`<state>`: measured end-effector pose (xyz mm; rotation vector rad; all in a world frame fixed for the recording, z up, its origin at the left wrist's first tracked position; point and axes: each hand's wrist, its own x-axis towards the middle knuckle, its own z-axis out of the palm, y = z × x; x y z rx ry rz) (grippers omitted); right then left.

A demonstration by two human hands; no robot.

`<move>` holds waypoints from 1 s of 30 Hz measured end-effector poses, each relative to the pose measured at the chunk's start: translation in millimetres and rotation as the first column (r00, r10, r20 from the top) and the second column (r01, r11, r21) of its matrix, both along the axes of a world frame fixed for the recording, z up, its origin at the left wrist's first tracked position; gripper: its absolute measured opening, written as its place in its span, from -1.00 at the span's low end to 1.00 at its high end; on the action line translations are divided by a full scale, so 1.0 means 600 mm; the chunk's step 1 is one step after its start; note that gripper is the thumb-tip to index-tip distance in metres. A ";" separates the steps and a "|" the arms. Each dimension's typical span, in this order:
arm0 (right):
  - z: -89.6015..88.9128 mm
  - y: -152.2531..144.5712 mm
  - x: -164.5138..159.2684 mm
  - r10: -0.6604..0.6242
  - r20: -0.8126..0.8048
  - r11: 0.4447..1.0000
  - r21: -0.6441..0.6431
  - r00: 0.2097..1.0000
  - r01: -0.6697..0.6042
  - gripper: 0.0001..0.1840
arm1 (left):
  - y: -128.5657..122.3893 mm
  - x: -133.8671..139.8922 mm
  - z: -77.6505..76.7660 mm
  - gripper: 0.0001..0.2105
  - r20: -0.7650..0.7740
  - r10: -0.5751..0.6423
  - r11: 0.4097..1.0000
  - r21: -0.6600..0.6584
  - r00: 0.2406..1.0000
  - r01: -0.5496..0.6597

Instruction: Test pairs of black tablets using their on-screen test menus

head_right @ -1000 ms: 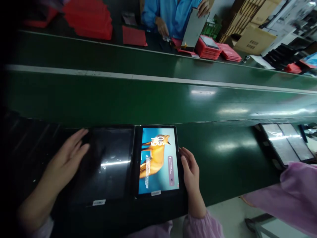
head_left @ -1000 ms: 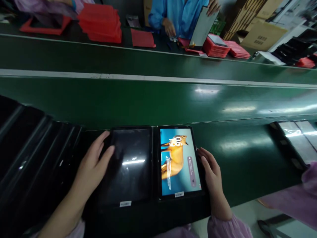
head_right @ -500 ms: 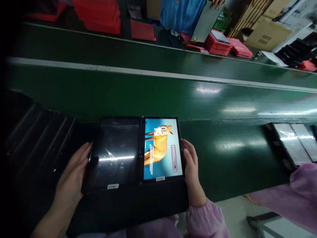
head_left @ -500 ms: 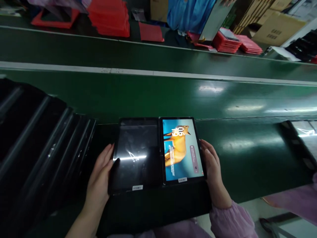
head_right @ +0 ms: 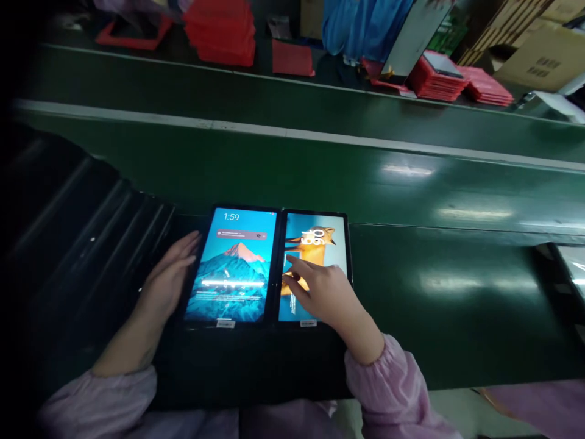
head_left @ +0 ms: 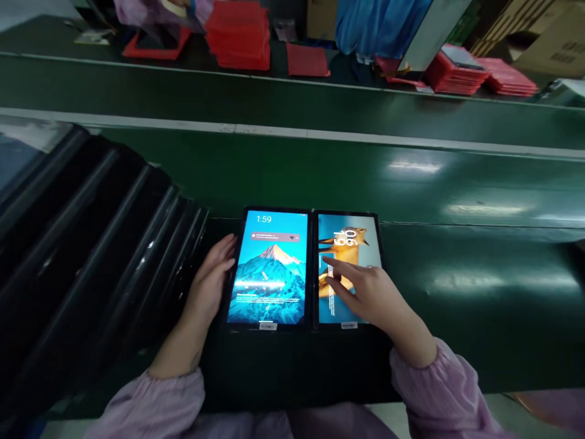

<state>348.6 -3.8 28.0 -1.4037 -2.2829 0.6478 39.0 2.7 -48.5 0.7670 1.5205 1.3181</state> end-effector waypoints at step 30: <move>0.016 -0.009 0.034 -0.081 -0.176 0.997 -0.034 0.981 0.076 -0.65 | -0.027 -0.023 -0.028 -0.52 0.032 -0.029 1.000 0.007 0.999 0.029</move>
